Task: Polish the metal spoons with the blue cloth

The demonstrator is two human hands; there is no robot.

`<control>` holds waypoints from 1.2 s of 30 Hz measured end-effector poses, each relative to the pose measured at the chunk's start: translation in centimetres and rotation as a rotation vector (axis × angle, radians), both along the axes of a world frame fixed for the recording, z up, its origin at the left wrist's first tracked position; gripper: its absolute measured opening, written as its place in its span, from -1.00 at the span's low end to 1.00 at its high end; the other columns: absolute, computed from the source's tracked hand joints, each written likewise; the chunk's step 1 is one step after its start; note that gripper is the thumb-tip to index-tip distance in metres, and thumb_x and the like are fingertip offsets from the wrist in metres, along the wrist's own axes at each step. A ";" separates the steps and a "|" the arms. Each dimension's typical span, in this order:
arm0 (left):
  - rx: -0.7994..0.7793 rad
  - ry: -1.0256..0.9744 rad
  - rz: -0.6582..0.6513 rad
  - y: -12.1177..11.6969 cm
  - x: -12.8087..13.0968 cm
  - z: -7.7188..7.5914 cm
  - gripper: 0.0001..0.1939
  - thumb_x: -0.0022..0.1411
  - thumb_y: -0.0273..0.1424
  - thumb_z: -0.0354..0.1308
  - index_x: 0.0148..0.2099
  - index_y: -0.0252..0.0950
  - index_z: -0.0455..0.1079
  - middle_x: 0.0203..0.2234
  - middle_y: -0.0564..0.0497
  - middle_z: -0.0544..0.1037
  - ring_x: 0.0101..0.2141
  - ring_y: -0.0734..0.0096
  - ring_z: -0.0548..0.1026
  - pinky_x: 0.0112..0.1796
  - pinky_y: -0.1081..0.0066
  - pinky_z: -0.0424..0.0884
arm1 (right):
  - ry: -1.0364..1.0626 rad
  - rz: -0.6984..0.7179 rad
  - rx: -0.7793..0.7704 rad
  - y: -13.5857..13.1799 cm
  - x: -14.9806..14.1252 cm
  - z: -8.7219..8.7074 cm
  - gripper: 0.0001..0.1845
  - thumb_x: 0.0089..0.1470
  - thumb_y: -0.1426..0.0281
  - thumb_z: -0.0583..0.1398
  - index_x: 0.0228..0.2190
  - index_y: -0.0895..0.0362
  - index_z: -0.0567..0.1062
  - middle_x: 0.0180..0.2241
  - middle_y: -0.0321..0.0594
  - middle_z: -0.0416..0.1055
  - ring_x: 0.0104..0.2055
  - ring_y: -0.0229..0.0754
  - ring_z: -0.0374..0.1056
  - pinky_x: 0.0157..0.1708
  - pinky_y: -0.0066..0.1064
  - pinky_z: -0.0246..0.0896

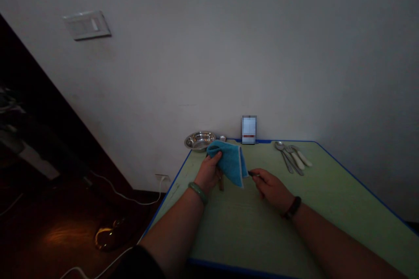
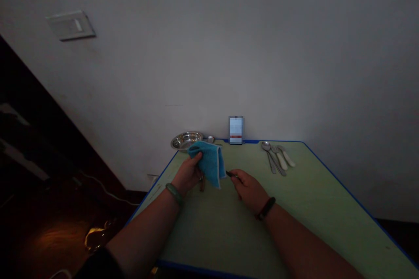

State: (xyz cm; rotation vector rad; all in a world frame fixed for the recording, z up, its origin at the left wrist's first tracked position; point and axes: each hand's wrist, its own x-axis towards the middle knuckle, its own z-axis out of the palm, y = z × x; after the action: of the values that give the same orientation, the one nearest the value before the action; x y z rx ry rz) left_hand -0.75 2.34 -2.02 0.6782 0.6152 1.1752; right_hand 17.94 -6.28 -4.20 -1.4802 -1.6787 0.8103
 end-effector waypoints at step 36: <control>-0.146 -0.253 -0.057 0.5 -1.9 0.3 -0.66 0.04 -0.29 -0.07 -0.24 -0.36 0.41 -0.37 -0.12 0.54 -0.22 0.06 0.44 -0.13 0.06 0.26 | -0.065 0.034 0.046 0.2 0.3 -0.1 -0.54 0.05 0.17 0.01 -0.04 0.04 0.38 -0.33 -0.23 0.46 -0.36 -0.23 0.33 -0.29 -0.35 0.22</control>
State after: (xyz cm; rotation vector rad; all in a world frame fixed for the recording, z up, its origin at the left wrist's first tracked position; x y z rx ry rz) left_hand -2.65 2.83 -1.69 0.4123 0.4598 1.1287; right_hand 18.19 -6.11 -4.25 -1.4639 -1.7632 0.7446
